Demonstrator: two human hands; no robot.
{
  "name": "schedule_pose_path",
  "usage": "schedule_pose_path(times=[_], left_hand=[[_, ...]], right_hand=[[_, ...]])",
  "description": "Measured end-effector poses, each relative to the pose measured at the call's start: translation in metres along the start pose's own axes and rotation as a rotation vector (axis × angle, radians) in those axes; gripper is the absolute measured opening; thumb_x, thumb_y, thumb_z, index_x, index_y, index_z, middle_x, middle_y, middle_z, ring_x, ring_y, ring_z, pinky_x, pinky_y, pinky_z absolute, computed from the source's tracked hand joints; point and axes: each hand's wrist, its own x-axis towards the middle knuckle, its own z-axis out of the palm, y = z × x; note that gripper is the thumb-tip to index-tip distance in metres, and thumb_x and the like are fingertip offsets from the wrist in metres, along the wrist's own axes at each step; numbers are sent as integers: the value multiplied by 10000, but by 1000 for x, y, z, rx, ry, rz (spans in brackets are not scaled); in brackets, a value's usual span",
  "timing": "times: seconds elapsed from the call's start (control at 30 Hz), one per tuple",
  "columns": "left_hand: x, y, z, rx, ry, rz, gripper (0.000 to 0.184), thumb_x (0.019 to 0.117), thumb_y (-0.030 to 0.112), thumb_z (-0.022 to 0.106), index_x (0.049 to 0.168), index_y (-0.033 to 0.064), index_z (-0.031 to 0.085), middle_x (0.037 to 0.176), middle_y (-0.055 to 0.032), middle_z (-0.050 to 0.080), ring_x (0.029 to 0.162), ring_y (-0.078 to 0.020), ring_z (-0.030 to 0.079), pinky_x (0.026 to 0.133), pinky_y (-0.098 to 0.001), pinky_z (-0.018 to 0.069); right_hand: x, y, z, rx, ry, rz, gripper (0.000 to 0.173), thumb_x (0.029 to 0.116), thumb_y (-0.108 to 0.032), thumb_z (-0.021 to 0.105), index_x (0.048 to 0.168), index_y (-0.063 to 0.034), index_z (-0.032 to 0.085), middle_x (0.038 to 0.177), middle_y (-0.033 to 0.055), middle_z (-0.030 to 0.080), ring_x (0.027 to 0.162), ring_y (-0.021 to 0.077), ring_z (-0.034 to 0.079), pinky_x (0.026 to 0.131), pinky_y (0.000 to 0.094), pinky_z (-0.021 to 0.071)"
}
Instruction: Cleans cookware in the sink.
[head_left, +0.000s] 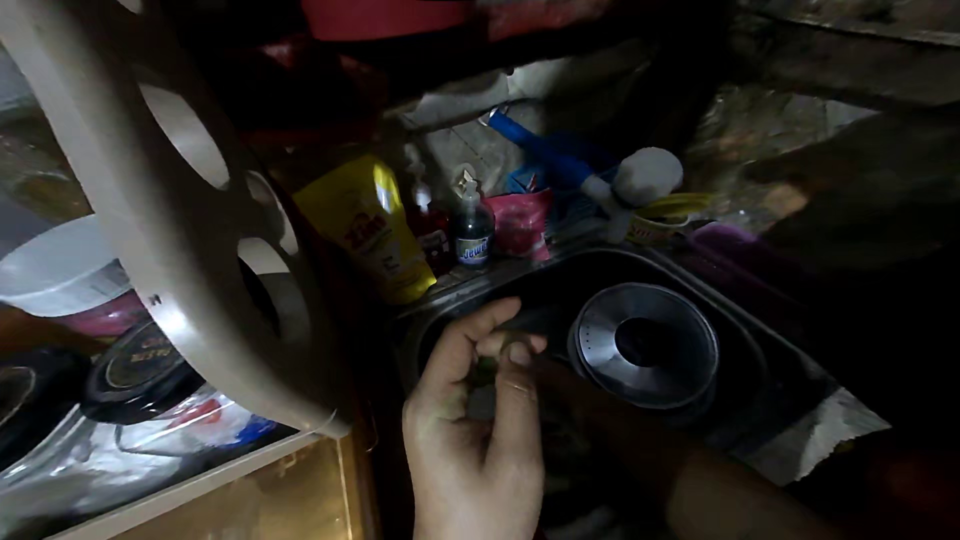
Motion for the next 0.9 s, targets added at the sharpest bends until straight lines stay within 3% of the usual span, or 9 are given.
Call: schedule_pose_path(times=[0.2,0.27,0.37,0.47,0.57,0.7,0.77,0.83,0.9], left_hand=[[2,-1,-1,-12,25,-5,248,1016,43,545,1242,6,640,945,-36,738,839,-139,719,765,-289,629],[1,-1,-1,-9,23,-13,252,1018,44,538,1246,9,639,951,-40,737,839,-142,723,756,-288,631],[0,-2,-1,-10,13,-30,257,1022,49,538,1255,8,639,960,-45,736,848,-151,728,753,-296,641],[1,-1,0,-33,-4,-29,252,1022,49,544,1252,3,635,956,-46,736,837,-146,725,747,-292,637],[-1,-2,1,-26,-27,-20,257,1022,54,547,1262,11,630,970,-41,740,845,-147,728,759,-293,638],[0,-4,0,26,-33,23,257,1015,68,552,1253,22,636,976,-17,733,875,-138,723,782,-293,635],[0,-3,-1,48,-41,29,257,1019,78,549,1256,25,634,994,-15,732,890,-135,721,799,-296,633],[0,-2,-1,67,-49,34,254,1023,78,545,1255,19,630,992,-11,732,885,-123,718,794,-284,630],[0,-2,0,67,-52,32,256,1024,80,546,1258,20,632,988,-11,730,879,-123,719,782,-282,634]], right_hand=[[20,-26,3,306,212,146,371,1058,-153,553,1361,59,576,1365,243,612,1266,355,598,1084,486,455],[19,-39,21,275,122,-36,362,1053,-132,552,1360,56,580,1353,249,615,1254,363,602,1079,490,458],[0,-41,56,305,24,-416,300,1005,-120,626,1260,36,643,1160,222,677,1039,310,658,942,444,527],[-8,-33,65,138,-262,-480,356,978,-140,662,1244,94,621,1155,290,660,1051,403,656,951,581,509],[-21,-17,63,-129,-483,-540,367,1034,-216,602,1210,105,631,1155,299,658,1063,419,654,933,598,510],[-85,-29,34,-294,-565,-272,364,1068,-165,545,1308,104,594,1320,320,596,1248,472,566,1050,645,414],[-71,-8,41,-277,-525,-258,335,1035,-177,595,1222,100,631,1213,317,634,1146,476,616,956,678,468],[-47,16,38,-174,-455,-291,285,994,-195,643,1117,61,662,1061,253,665,975,388,657,837,600,520],[-31,37,23,-18,-338,-312,242,984,-170,668,1124,24,700,1057,199,688,968,314,661,881,529,528]])
